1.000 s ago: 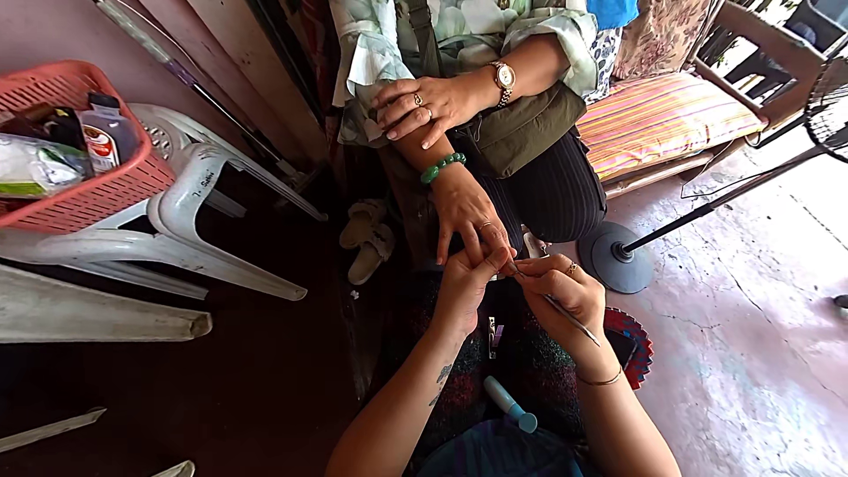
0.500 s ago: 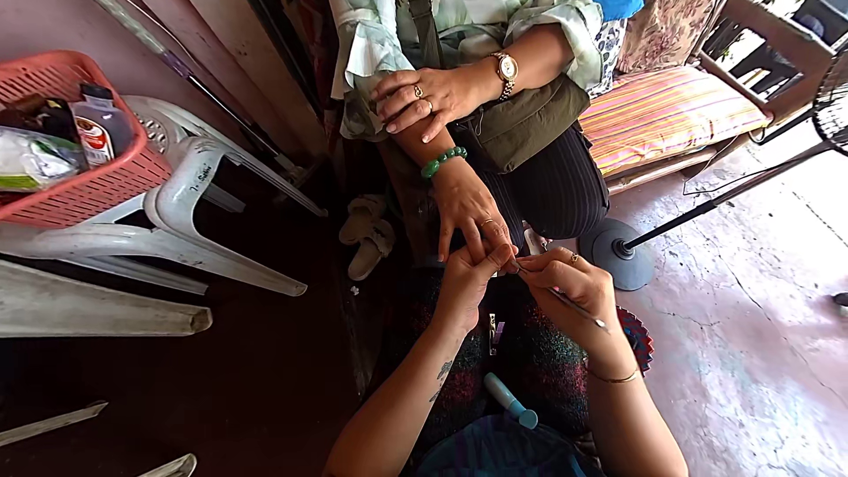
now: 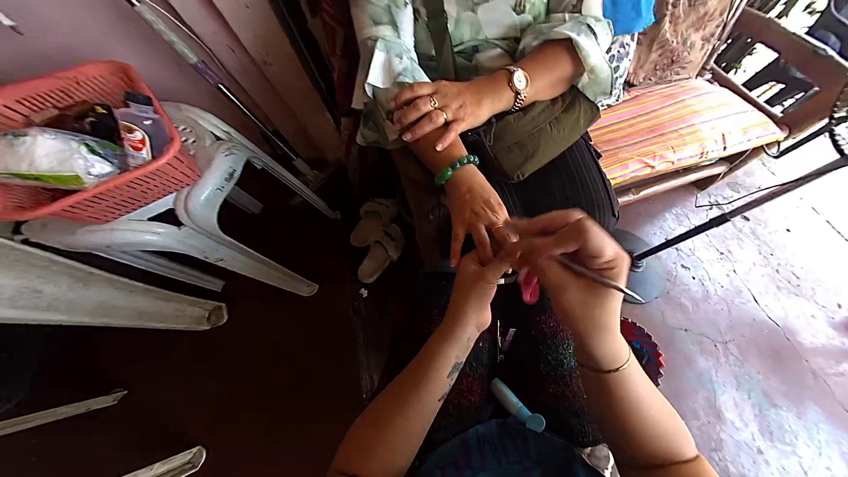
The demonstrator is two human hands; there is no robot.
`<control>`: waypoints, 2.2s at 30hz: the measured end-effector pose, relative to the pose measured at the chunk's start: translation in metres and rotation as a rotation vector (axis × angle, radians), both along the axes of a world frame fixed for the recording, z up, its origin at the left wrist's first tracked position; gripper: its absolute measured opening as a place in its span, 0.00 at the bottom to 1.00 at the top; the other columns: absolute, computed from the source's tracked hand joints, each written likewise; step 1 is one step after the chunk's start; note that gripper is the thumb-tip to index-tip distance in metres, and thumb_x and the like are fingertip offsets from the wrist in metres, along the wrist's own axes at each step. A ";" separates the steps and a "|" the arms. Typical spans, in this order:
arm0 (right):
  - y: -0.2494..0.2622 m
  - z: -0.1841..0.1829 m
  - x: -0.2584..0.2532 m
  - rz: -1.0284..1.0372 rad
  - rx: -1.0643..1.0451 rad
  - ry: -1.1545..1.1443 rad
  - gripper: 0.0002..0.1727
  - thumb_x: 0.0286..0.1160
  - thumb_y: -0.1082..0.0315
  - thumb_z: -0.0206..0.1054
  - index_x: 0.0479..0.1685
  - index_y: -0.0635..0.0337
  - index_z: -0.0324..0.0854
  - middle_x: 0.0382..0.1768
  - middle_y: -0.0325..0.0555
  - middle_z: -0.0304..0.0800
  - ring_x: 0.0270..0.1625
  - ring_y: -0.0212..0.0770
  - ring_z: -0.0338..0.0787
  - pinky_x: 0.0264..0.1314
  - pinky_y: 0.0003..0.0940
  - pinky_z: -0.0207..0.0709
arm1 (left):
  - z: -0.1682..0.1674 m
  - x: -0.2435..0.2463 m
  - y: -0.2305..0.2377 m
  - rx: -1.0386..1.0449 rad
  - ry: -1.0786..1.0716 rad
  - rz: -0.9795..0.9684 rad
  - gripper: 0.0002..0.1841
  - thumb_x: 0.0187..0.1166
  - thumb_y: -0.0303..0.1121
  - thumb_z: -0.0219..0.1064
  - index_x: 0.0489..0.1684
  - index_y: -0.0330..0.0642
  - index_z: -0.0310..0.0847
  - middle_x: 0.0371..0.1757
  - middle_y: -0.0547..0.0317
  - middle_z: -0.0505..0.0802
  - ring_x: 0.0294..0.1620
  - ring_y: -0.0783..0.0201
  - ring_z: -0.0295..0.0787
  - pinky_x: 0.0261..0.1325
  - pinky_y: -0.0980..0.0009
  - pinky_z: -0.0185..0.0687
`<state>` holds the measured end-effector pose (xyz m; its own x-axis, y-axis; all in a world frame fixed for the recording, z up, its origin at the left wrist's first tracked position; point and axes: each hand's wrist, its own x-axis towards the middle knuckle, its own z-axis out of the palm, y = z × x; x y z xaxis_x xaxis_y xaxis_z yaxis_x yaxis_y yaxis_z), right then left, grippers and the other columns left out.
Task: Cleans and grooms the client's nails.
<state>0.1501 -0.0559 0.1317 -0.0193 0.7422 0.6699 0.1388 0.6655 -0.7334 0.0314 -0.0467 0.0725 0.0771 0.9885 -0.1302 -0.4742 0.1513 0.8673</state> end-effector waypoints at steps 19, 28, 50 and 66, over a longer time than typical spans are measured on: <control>-0.045 -0.027 0.036 -0.196 0.123 -0.718 0.10 0.78 0.76 0.62 0.31 0.58 0.86 0.48 0.55 0.95 0.53 0.44 0.95 0.49 0.31 0.87 | 0.004 0.008 0.002 -0.027 0.015 -0.003 0.06 0.78 0.27 0.71 0.30 0.39 0.89 0.30 0.60 0.92 0.36 0.70 0.86 0.48 0.75 0.80; -0.043 -0.030 0.055 -0.343 0.181 -0.432 0.07 0.74 0.77 0.66 0.28 0.60 0.84 0.47 0.48 0.94 0.57 0.36 0.93 0.58 0.25 0.88 | -0.011 -0.002 0.002 0.045 0.011 -0.078 0.08 0.82 0.30 0.65 0.35 0.36 0.85 0.28 0.59 0.92 0.31 0.68 0.89 0.46 0.71 0.88; -0.086 -0.140 0.120 -0.187 -0.414 -0.390 0.06 0.63 0.77 0.69 0.26 0.57 0.90 0.43 0.39 0.98 0.53 0.35 0.95 0.59 0.40 0.88 | -0.038 -0.001 0.012 0.121 -0.353 -0.155 0.15 0.60 0.25 0.81 0.47 0.39 0.91 0.49 0.49 0.95 0.47 0.60 0.93 0.54 0.62 0.90; 0.002 -0.014 0.017 0.256 -0.132 0.170 0.04 0.68 0.80 0.72 0.37 0.65 0.84 0.42 0.44 0.91 0.36 0.28 0.88 0.38 0.25 0.84 | -0.030 0.020 0.005 0.195 -0.118 -0.057 0.06 0.75 0.29 0.70 0.46 0.43 0.86 0.38 0.62 0.95 0.39 0.72 0.92 0.43 0.70 0.91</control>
<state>0.1675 -0.0537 0.1181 -0.1123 0.8083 0.5779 -0.1523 0.5607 -0.8139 0.0510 -0.0419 0.0421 0.1364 0.9877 0.0760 -0.5697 0.0155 0.8217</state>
